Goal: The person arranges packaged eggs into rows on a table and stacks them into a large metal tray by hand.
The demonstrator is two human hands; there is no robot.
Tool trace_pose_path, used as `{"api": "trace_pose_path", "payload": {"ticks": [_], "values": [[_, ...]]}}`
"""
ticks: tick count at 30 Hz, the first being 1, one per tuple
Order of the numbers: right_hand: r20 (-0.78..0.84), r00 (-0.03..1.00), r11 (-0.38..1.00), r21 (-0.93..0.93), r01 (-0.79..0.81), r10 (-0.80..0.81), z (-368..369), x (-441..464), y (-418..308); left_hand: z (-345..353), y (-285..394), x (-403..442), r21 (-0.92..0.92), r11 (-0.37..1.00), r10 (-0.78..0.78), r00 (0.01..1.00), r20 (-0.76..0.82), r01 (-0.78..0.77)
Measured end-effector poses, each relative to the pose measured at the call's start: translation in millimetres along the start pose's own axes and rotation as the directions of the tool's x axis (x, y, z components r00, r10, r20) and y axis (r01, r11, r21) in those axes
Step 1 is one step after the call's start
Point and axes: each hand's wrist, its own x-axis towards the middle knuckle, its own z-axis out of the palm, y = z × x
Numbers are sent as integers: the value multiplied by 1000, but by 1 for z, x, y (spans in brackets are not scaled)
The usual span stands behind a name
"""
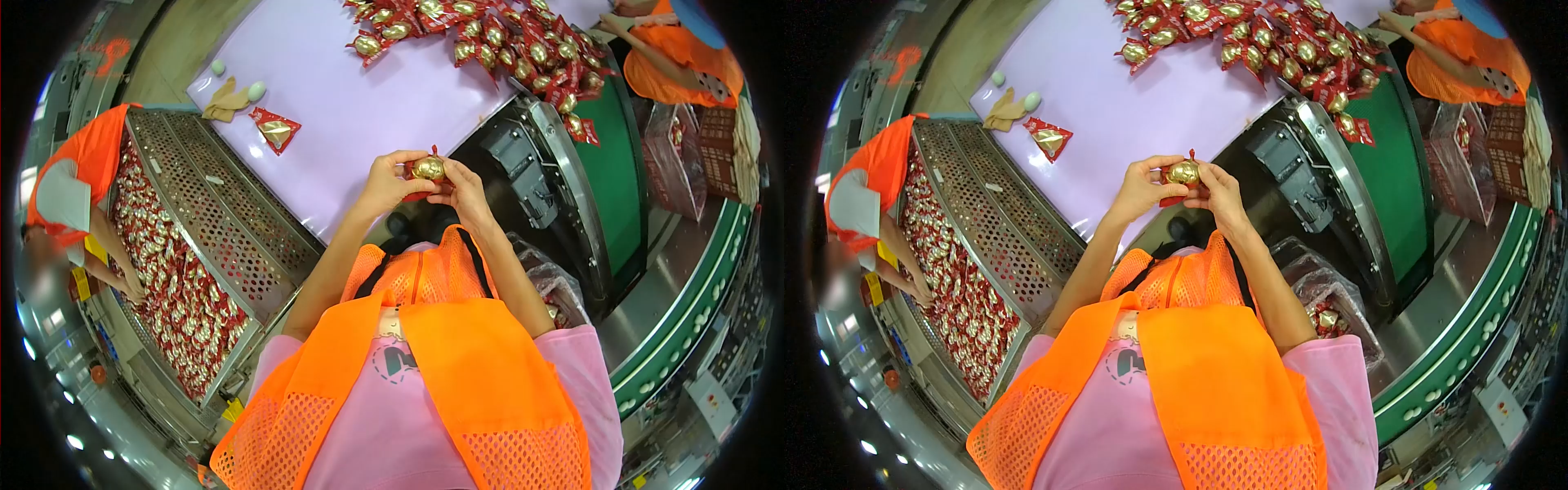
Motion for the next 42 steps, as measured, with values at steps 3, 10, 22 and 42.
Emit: {"api": "trace_pose_path", "payload": {"ticks": [3,10,22,42], "values": [[19,1000,988,-151,-22,25,9,3,-8,-13,-8,0,194,968,170,985,-34,-160],[181,960,922,-363,-136,213,28,101,50,-88,-45,16,326,945,44,999,-21,-34],[247,485,-148,-961,234,-839,-139,29,-224,-88,-28,19,817,530,-220,967,-127,228],[368,733,-327,-922,208,-572,-112,274,-258,3,87,369,984,97,363,926,103,-147]]}}
